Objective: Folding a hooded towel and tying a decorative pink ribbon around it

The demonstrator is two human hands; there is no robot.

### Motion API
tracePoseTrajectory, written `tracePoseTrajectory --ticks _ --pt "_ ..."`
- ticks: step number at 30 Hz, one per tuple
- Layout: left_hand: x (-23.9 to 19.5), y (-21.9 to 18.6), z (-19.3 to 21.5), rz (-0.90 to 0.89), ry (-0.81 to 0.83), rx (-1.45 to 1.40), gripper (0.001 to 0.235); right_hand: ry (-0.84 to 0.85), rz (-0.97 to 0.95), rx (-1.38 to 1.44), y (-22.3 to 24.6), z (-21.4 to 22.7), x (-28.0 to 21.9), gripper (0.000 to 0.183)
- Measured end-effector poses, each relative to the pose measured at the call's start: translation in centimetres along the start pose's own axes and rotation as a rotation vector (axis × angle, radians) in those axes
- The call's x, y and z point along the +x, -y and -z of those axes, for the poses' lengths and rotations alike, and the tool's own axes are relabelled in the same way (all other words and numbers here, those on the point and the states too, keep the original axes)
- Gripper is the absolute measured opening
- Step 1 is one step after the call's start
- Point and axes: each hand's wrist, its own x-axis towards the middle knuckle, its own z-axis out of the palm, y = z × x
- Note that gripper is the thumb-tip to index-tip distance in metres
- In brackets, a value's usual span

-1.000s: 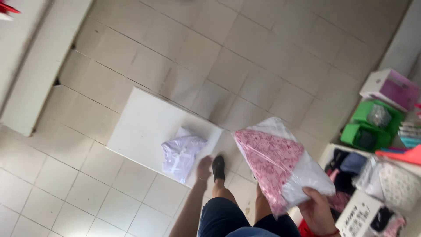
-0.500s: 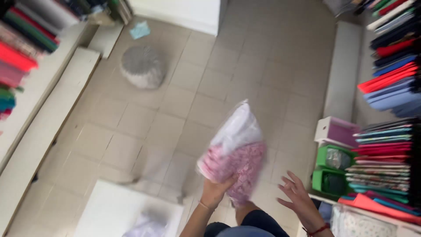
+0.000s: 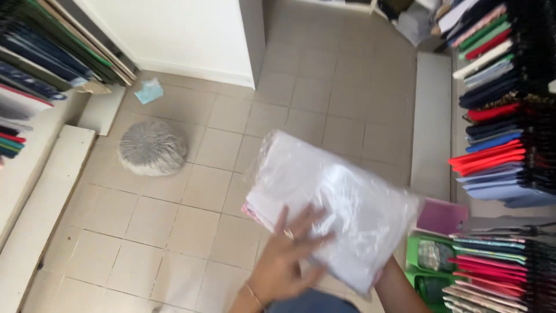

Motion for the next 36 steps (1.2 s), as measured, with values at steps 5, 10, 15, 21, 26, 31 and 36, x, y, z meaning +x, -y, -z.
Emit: tracePoseTrajectory --ticks 5,10,15,21,26,31,36 --pt "11.1 10.5 4.3 0.290 -0.378 0.109 0.033 -0.042 -0.022 0.033 4.5 10.3 10.4 0.060" --pt "22.1 19.0 8.4 0.699 -0.310 -0.080 0.037 -0.077 0.000 0.058 12.7 15.4 20.3 0.054" --pt "35.1 24.2 9.2 0.556 -0.181 -0.268 0.038 -0.117 0.076 0.091 23.5 16.5 32.2 0.048" --pt "49.3 31.5 9.3 0.506 -0.454 -0.086 0.011 -0.179 0.008 0.099 37.7 18.5 44.2 0.042" --pt "57.4 35.2 14.3 0.509 -0.523 -0.229 0.017 0.008 -0.081 -0.002 56.4 11.8 72.8 0.037" --pt "61.4 38.1 20.0 0.460 -0.655 -0.247 0.012 0.094 -0.259 -0.080 64.0 -6.7 88.3 0.033" --pt "62.7 45.2 23.9 0.511 -1.114 -0.424 0.008 0.163 -0.370 -0.132 65.4 -32.1 94.4 0.030"
